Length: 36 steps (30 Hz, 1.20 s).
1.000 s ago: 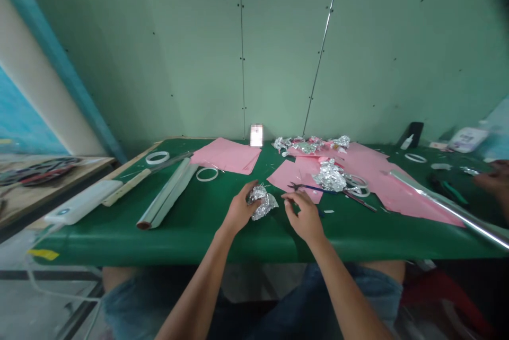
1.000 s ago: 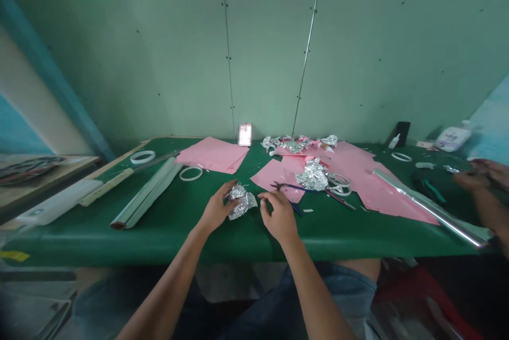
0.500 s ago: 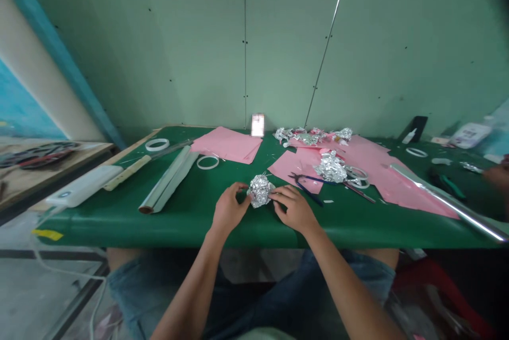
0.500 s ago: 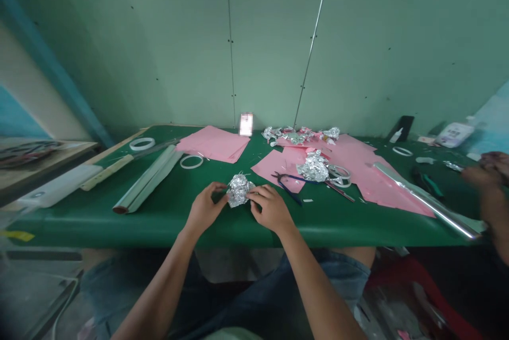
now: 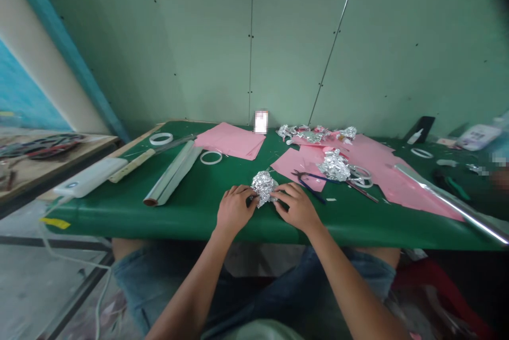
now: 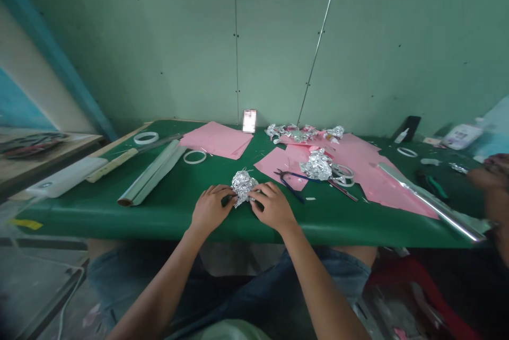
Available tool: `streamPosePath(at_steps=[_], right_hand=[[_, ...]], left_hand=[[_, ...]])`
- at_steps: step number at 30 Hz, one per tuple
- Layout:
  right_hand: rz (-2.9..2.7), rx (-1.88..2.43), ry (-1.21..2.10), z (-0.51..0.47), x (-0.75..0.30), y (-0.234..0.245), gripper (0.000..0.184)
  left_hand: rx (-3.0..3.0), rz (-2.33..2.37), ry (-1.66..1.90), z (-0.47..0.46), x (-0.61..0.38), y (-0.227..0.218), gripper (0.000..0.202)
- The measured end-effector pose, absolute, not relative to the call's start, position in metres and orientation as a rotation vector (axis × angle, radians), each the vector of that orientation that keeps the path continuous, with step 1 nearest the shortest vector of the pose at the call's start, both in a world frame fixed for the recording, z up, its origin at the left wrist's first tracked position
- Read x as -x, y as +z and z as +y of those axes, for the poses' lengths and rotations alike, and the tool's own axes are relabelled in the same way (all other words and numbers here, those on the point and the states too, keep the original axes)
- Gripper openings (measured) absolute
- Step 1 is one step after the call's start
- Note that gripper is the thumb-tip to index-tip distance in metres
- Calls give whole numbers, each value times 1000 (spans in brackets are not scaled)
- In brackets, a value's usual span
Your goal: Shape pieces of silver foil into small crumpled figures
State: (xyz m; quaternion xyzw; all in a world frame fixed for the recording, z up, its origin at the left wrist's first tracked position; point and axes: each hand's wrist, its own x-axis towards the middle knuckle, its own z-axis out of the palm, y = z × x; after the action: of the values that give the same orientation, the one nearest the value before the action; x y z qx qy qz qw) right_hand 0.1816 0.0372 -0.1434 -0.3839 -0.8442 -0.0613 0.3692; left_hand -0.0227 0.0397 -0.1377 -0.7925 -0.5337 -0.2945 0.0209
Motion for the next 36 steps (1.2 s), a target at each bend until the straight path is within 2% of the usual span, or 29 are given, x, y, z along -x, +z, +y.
streamPosePath(at_steps=[10, 19, 26, 31, 36], right_hand=[[-2306, 1098, -110, 41, -180, -145, 18], [-2205, 1088, -245, 38, -181, -149, 18], [-2166, 1104, -71, 42, -184, -149, 17], [-1896, 1159, 136, 46, -187, -149, 25], [-2046, 1166, 99, 47, -185, -148, 28]], left_hand=[[2437, -1622, -987, 38, 25, -139, 18], [2431, -1607, -930, 36, 23, -140, 21], [2436, -1538, -983, 33, 24, -138, 16], [2534, -1383, -1007, 29, 26, -138, 15], [2490, -1368, -891, 23, 13, -144, 22]])
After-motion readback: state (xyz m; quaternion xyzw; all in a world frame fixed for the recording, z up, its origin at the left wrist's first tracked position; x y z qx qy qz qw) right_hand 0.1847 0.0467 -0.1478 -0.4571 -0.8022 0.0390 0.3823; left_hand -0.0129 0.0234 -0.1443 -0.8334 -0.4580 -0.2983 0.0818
